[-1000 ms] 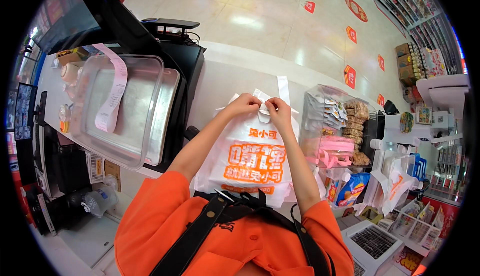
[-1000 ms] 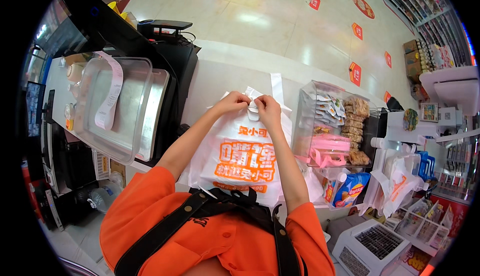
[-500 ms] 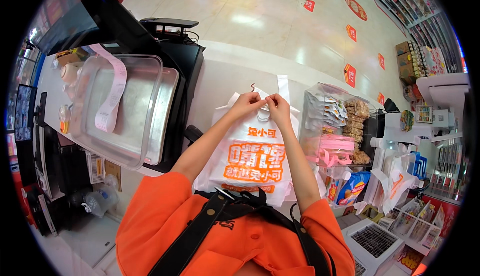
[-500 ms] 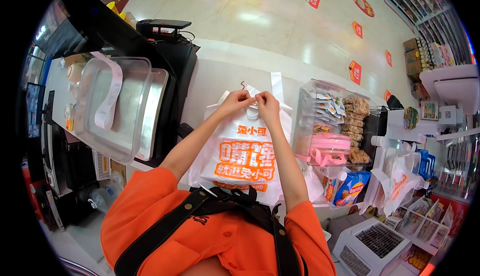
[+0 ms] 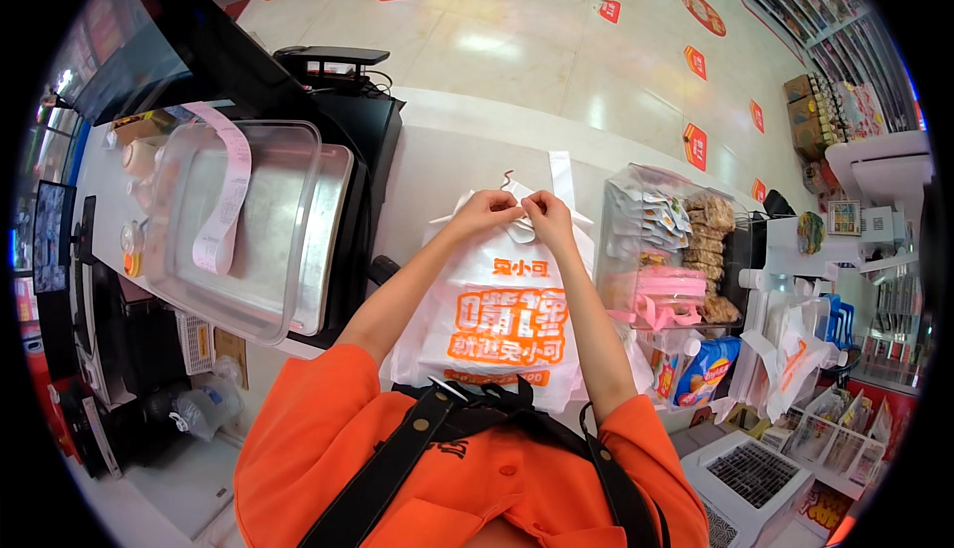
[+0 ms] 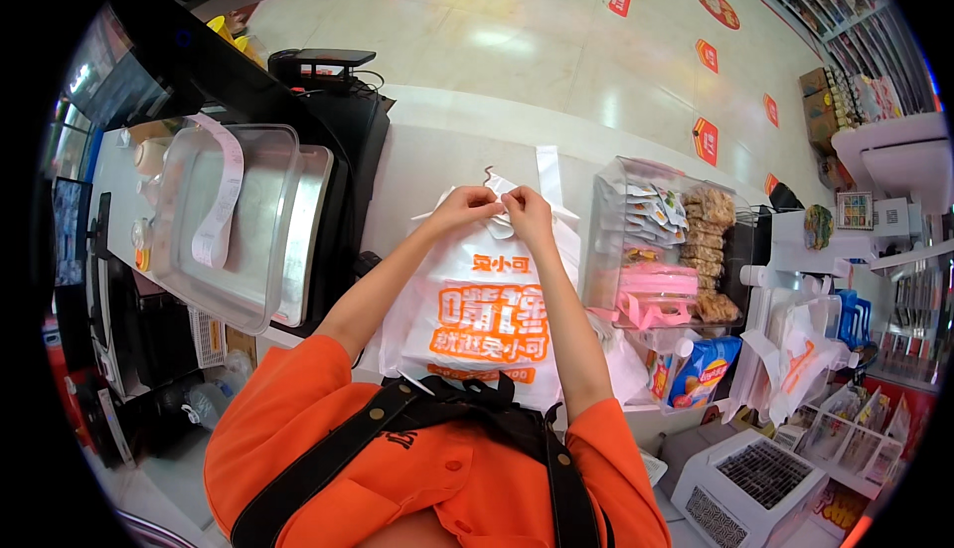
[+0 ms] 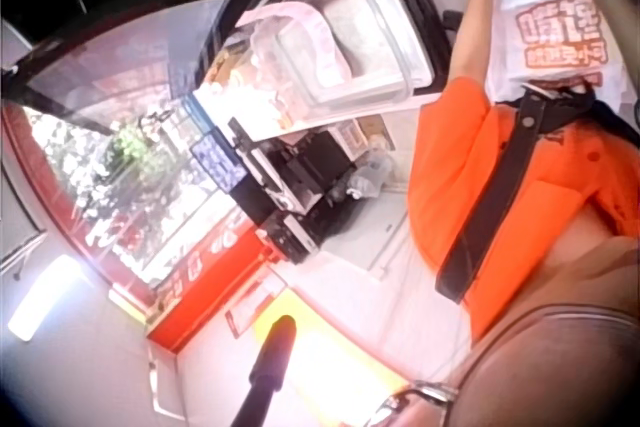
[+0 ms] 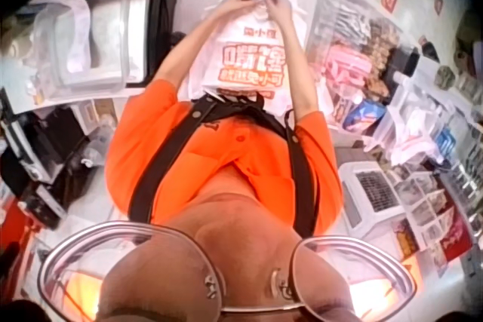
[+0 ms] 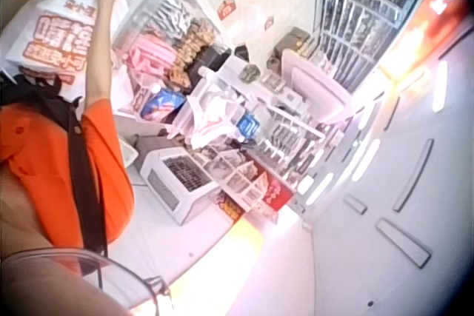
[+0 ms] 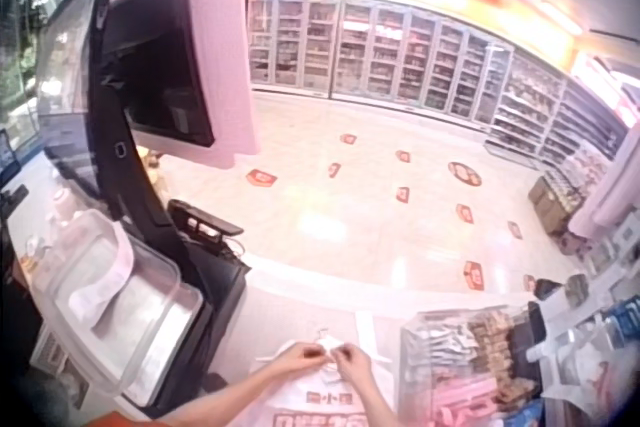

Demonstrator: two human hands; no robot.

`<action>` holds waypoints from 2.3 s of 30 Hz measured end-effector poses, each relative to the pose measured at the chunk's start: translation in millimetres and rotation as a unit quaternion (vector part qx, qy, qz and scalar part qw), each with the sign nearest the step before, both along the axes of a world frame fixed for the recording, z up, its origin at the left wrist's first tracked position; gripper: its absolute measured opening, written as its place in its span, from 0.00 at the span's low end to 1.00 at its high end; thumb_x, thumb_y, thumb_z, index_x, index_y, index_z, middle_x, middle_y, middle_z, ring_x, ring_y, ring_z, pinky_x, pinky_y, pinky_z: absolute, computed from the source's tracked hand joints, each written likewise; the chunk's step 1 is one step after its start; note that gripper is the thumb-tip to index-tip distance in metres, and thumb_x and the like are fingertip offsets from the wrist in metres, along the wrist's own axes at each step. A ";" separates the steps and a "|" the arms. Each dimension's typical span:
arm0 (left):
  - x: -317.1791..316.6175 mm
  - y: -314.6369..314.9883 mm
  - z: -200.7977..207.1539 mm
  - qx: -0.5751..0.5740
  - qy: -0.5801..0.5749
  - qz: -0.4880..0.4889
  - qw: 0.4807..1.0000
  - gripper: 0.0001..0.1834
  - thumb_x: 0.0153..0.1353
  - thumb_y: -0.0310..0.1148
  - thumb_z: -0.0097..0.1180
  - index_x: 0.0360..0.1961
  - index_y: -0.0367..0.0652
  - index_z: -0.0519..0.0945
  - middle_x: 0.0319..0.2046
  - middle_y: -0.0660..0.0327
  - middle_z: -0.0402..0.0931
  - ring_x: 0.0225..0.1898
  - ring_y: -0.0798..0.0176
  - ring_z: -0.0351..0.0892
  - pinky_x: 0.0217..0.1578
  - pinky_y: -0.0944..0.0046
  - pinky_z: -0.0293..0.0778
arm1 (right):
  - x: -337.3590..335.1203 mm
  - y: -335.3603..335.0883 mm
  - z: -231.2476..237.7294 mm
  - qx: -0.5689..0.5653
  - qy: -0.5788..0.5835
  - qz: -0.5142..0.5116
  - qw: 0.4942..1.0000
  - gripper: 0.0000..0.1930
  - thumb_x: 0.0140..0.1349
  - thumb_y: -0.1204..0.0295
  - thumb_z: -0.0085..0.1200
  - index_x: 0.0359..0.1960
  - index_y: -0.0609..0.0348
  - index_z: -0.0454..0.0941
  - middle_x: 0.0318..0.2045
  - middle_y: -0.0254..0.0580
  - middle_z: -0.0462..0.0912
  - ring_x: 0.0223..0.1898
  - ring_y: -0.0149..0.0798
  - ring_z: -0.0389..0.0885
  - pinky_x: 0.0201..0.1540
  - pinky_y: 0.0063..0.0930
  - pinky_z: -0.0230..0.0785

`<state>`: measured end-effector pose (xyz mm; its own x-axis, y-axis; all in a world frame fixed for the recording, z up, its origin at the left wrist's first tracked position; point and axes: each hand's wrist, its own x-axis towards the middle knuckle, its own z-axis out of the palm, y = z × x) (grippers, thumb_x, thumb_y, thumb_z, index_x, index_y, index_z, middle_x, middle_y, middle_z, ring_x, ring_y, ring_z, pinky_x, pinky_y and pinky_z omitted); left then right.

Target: The person retrieves and folds plastic bags on a counter in a store. They take another bag from a cabinet and smooth it by hand on the checkout surface.

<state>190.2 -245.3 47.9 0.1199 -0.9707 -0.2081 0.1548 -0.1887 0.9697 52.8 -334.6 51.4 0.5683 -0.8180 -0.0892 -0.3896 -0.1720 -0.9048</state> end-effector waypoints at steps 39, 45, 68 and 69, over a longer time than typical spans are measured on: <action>-25.8 25.9 17.9 -0.126 -0.404 0.186 0.887 0.06 0.53 0.25 0.51 0.34 0.40 0.75 0.36 0.57 0.75 0.37 0.52 0.75 0.36 0.59 0.72 | -20.2 -5.6 33.5 0.029 -0.003 0.009 1.000 0.07 0.55 0.72 0.58 0.28 0.64 0.78 0.27 0.39 0.80 0.27 0.29 0.78 0.28 0.22 0.72; -26.1 24.7 22.3 -0.062 -0.266 0.161 0.948 0.11 0.53 0.30 0.54 0.39 0.42 0.77 0.32 0.58 0.78 0.34 0.55 0.76 0.37 0.57 0.71 | -29.2 -5.9 13.4 0.082 -0.075 0.041 0.993 0.08 0.59 0.75 0.52 0.38 0.64 0.79 0.34 0.36 0.82 0.31 0.26 0.78 0.34 0.19 0.75; -39.4 -9.7 13.0 -0.066 -0.247 0.174 0.951 0.05 0.58 0.27 0.51 0.35 0.38 0.73 0.25 0.58 0.76 0.28 0.67 0.75 0.32 0.67 0.71 | -33.9 2.2 5.4 -0.006 -0.088 0.030 0.996 0.08 0.61 0.70 0.51 0.30 0.63 0.75 0.19 0.30 0.73 0.21 0.23 0.68 0.25 0.18 0.63; -41.2 -11.0 9.2 -0.064 -0.224 0.169 0.958 0.04 0.57 0.28 0.50 0.33 0.38 0.73 0.24 0.57 0.74 0.27 0.65 0.74 0.31 0.65 0.70 | -35.6 0.9 5.3 0.004 -0.087 0.040 0.995 0.08 0.61 0.69 0.51 0.29 0.62 0.76 0.19 0.29 0.72 0.20 0.23 0.67 0.24 0.18 0.62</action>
